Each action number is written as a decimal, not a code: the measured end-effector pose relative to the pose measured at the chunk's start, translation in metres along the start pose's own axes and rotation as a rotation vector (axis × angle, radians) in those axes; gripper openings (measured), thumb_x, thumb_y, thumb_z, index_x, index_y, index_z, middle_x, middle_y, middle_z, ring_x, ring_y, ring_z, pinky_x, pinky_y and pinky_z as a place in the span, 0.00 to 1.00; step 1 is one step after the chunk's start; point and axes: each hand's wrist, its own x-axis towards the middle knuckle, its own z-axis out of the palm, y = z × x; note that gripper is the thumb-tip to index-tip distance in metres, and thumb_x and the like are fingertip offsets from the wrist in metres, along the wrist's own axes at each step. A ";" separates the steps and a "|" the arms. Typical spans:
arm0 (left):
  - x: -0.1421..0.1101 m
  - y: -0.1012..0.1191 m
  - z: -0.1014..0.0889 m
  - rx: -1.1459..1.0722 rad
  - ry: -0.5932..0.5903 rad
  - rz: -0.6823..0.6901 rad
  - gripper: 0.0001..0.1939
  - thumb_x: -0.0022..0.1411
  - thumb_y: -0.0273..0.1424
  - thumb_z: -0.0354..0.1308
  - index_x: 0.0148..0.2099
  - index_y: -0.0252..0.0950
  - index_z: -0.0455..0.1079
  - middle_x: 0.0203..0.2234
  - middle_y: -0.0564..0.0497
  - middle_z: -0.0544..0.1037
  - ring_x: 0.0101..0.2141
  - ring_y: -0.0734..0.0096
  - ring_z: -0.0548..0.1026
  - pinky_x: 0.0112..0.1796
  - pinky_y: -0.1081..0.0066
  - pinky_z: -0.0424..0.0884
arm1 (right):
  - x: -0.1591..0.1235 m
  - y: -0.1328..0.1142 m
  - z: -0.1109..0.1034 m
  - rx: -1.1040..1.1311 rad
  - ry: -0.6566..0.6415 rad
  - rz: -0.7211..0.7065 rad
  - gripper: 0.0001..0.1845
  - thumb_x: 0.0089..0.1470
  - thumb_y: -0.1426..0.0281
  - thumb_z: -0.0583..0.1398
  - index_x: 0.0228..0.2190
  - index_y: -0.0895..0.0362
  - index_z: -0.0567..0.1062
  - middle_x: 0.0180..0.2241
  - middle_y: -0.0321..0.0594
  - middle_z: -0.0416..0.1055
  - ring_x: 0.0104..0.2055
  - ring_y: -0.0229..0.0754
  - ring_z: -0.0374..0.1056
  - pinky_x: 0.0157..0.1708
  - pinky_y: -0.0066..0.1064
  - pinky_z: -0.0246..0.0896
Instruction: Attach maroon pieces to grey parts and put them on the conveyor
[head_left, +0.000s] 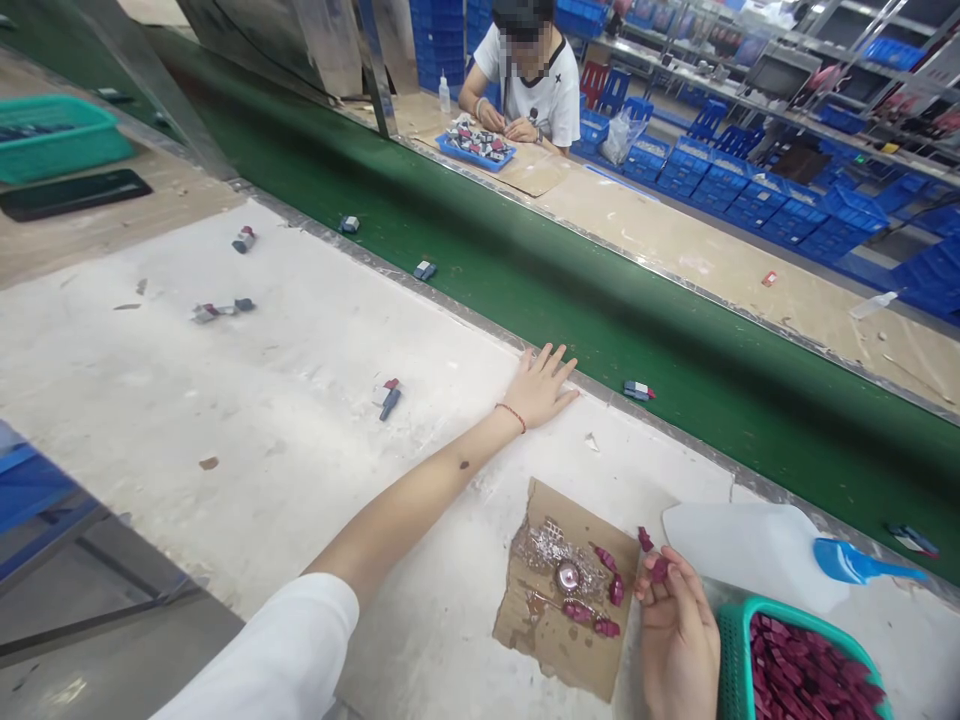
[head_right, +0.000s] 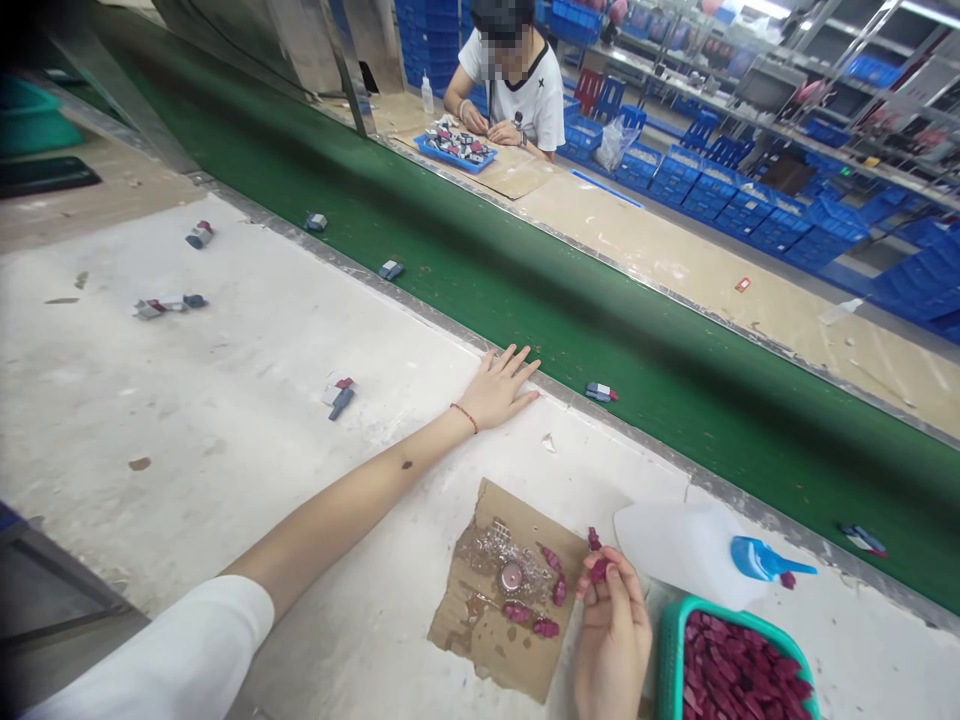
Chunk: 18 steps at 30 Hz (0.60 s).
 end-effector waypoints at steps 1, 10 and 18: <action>0.000 0.000 0.000 0.000 0.000 0.000 0.30 0.71 0.44 0.42 0.68 0.32 0.56 0.67 0.38 0.55 0.66 0.47 0.51 0.62 0.44 0.48 | 0.001 0.000 -0.001 0.012 -0.005 0.000 0.17 0.37 0.63 0.72 0.31 0.57 0.79 0.26 0.37 0.74 0.24 0.35 0.66 0.21 0.26 0.63; -0.002 0.002 -0.002 -0.003 0.003 -0.012 0.30 0.71 0.43 0.43 0.67 0.31 0.56 0.67 0.36 0.54 0.66 0.47 0.51 0.62 0.45 0.50 | 0.006 0.000 -0.003 0.067 -0.037 0.032 0.15 0.39 0.65 0.72 0.30 0.57 0.78 0.25 0.35 0.73 0.24 0.35 0.66 0.20 0.24 0.62; -0.005 0.005 -0.005 0.007 -0.013 -0.029 0.30 0.71 0.43 0.43 0.68 0.32 0.56 0.67 0.35 0.53 0.67 0.47 0.49 0.63 0.45 0.48 | 0.006 -0.001 -0.001 0.083 -0.014 0.068 0.16 0.35 0.65 0.73 0.29 0.58 0.79 0.24 0.35 0.73 0.23 0.35 0.64 0.19 0.24 0.62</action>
